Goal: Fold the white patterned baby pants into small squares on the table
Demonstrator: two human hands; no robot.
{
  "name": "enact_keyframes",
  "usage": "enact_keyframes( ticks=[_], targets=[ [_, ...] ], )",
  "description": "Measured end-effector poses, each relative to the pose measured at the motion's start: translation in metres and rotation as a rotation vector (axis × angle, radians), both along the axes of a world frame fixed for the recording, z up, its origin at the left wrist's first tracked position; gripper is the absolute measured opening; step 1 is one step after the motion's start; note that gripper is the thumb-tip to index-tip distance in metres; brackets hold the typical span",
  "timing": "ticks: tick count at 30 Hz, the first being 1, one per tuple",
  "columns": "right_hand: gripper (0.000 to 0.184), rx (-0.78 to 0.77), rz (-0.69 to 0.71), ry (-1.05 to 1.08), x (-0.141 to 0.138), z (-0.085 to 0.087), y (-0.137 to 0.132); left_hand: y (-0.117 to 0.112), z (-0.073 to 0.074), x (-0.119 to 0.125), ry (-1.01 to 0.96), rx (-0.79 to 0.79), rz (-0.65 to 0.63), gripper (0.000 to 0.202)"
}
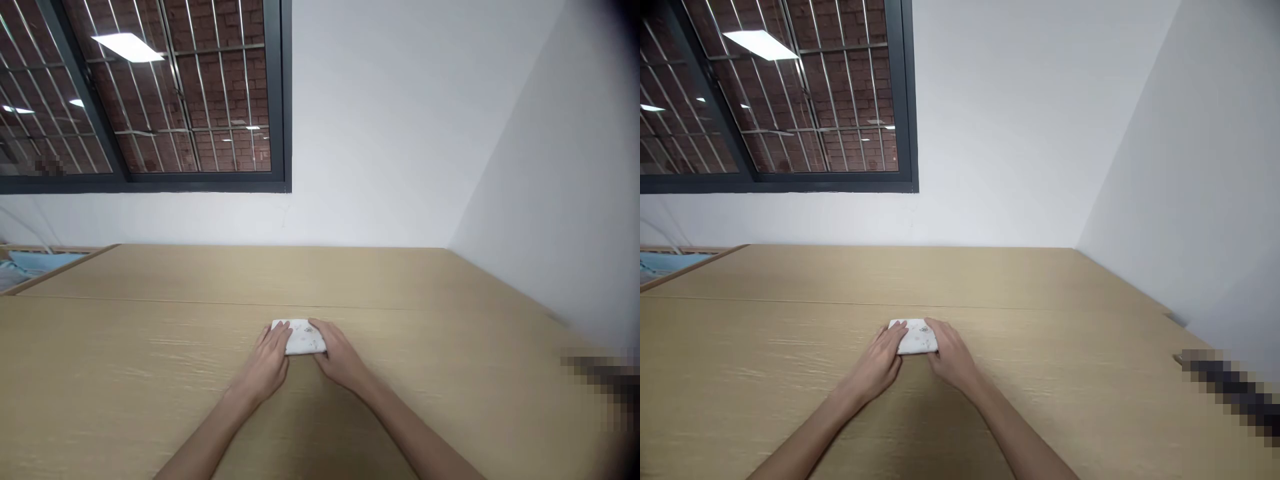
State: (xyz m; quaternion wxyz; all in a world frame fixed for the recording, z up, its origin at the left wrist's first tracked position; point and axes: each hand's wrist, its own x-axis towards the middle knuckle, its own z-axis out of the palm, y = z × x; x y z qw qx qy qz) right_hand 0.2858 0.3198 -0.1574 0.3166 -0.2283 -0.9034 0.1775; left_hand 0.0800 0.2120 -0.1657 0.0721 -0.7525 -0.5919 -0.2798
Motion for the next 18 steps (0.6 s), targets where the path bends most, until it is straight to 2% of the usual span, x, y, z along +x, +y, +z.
enact_keyframes(
  ticks=[5, 7, 10, 12, 15, 18],
  targets=[
    [0.040, -0.250, 0.003, 0.199, -0.007, 0.027, 0.005, -0.011, 0.025, 0.001, -0.140, 0.041, 0.077, 0.037],
    [0.035, -0.384, 0.016, 0.278, -0.012, 0.039, 0.005, -0.016, 0.035, 0.006, -0.284, 0.029, 0.091, 0.030],
    [0.032, -0.500, -0.045, 0.321, -0.022, 0.046, 0.010, -0.022, 0.041, 0.018, -0.661, -0.086, 0.080, 0.034],
    [0.033, -0.492, -0.132, 0.314, -0.031, 0.040, 0.017, -0.025, 0.038, 0.026, -0.769, -0.201, 0.112, 0.043],
    [0.033, -0.437, -0.195, 0.280, -0.043, 0.025, 0.028, -0.028, 0.030, 0.032, -0.631, -0.340, 0.209, 0.048],
    [0.032, -0.427, -0.223, 0.279, -0.049, 0.012, 0.032, -0.029, 0.027, 0.031, -0.405, -0.372, 0.249, 0.050]
  ],
)
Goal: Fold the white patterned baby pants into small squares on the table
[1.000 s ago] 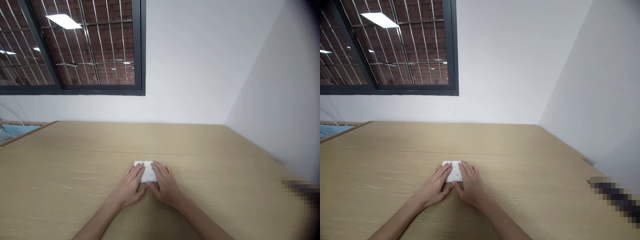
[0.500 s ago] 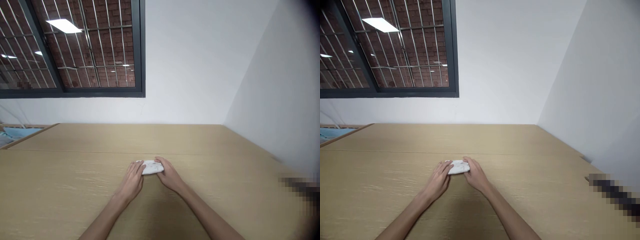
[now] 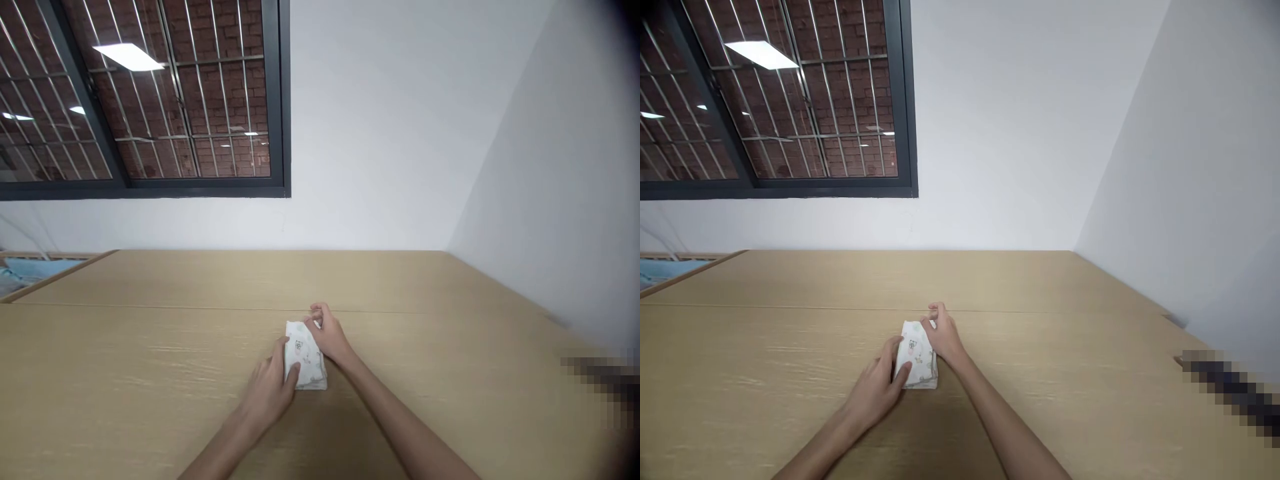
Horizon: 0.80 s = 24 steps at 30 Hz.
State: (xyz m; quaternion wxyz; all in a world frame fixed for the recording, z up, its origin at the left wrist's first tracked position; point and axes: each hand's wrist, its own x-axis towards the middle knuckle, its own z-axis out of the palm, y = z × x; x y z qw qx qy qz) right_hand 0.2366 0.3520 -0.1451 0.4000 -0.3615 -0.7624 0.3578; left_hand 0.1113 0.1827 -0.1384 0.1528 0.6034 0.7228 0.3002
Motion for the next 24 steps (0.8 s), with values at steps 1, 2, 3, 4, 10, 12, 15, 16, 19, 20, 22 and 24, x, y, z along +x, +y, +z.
enact_keyframes(
  ticks=[1, 2, 3, 4, 10, 12, 15, 16, 19, 20, 22, 24],
  targets=[
    [0.033, 0.009, -0.016, 0.009, 0.000, -0.002, -0.001, 0.000, 0.001, -0.001, 0.092, 0.015, -0.005, 0.049],
    [0.034, 0.039, -0.024, 0.017, 0.002, -0.002, -0.003, -0.001, 0.003, -0.001, 0.194, 0.042, 0.002, 0.048],
    [0.036, 0.095, -0.018, 0.018, 0.005, -0.002, -0.006, -0.002, 0.006, -0.001, 0.291, 0.076, 0.014, 0.046],
    [0.039, 0.174, 0.007, 0.005, 0.009, 0.000, -0.010, -0.003, 0.009, -0.001, 0.367, 0.115, 0.022, 0.043],
    [0.050, 0.605, 0.465, -0.196, 0.035, 0.022, -0.045, -0.015, 0.011, 0.019, 0.377, 0.222, -0.281, 0.040],
    [0.052, 0.621, 0.602, -0.249, 0.039, 0.027, -0.057, -0.017, 0.002, 0.028, 0.429, 0.202, -0.340, 0.044],
    [0.052, 0.558, 0.752, -0.290, 0.042, 0.028, -0.068, -0.016, -0.012, 0.036, 0.513, 0.142, -0.373, 0.045],
    [0.051, 0.528, 0.769, -0.304, 0.042, 0.027, -0.069, -0.015, -0.015, 0.038, 0.526, 0.122, -0.376, 0.044],
    [0.048, 0.475, 0.735, -0.362, 0.042, 0.022, -0.061, -0.014, -0.022, 0.038, 0.554, 0.137, -0.355, 0.045],
    [0.047, 0.471, 0.709, -0.389, 0.042, 0.021, -0.056, -0.014, -0.024, 0.037, 0.559, 0.151, -0.337, 0.046],
    [0.048, 0.484, 0.664, -0.441, 0.042, 0.019, -0.045, -0.014, -0.028, 0.036, 0.553, 0.160, -0.305, 0.050],
    [0.050, 0.509, 0.624, -0.484, 0.041, 0.018, -0.034, -0.014, -0.031, 0.037, 0.531, 0.155, -0.290, 0.054]
  ],
)
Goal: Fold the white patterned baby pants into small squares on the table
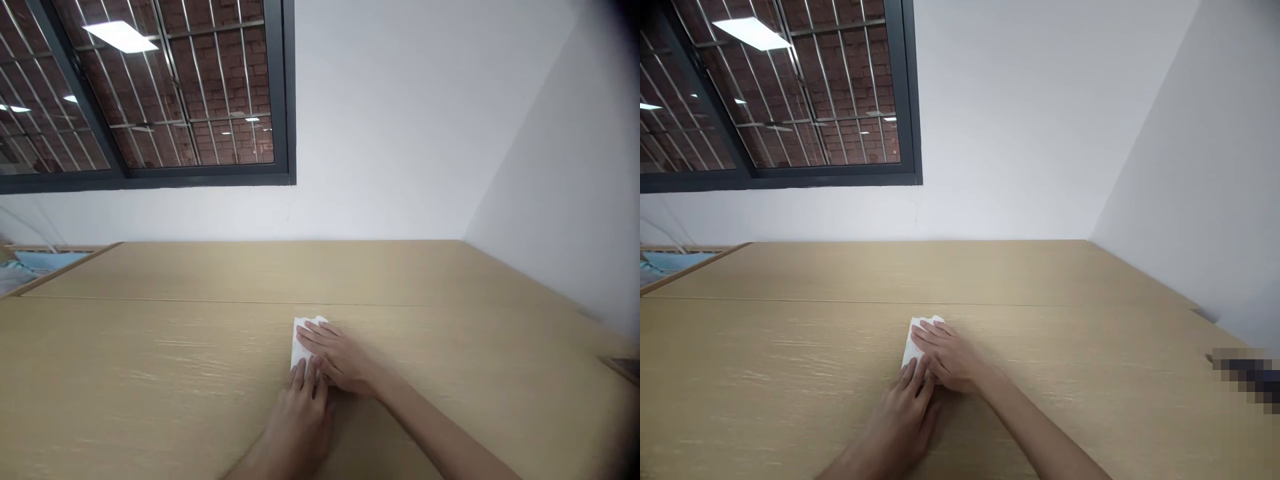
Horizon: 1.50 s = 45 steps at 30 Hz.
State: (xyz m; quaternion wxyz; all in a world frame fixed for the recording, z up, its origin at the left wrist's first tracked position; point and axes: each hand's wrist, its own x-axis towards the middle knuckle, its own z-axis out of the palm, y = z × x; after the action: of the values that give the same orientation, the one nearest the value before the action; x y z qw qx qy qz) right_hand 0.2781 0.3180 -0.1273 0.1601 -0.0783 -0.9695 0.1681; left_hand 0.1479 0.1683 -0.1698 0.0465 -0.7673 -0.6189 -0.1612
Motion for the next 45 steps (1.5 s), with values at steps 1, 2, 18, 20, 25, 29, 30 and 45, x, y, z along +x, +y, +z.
enact_keyframes(
  ticks=[1, 2, 18, 20, 25, 29, 30, 45],
  targets=[
    [0.051, 0.017, -0.019, -0.006, 0.000, -0.001, 0.004, 0.000, -0.001, 0.000, -0.005, -0.005, 0.002, 0.056],
    [0.052, 0.028, -0.042, -0.007, 0.000, -0.002, 0.008, 0.000, -0.001, 0.001, -0.006, -0.012, 0.002, 0.057],
    [0.055, 0.133, -0.411, 0.190, 0.004, -0.016, 0.006, 0.012, 0.051, -0.044, -0.378, -0.049, 0.375, 0.027],
    [0.053, 0.152, -0.431, 0.180, 0.002, -0.014, 0.003, 0.014, 0.048, -0.044, -0.334, -0.098, 0.430, 0.026],
    [0.036, 0.153, -0.432, 0.196, 0.002, -0.009, -0.001, 0.017, 0.043, -0.040, -0.261, -0.152, 0.456, 0.036],
    [0.024, 0.160, -0.412, 0.225, 0.003, -0.008, -0.003, 0.016, 0.042, -0.038, -0.205, -0.174, 0.406, 0.038],
    [0.022, 0.161, -0.404, 0.229, 0.003, -0.008, -0.003, 0.015, 0.042, -0.038, -0.197, -0.179, 0.384, 0.037],
    [0.018, -0.524, -0.367, 0.306, 0.019, 0.013, -0.126, -0.098, 0.106, -0.049, -0.542, -0.284, 0.139, 0.031]
  ],
)
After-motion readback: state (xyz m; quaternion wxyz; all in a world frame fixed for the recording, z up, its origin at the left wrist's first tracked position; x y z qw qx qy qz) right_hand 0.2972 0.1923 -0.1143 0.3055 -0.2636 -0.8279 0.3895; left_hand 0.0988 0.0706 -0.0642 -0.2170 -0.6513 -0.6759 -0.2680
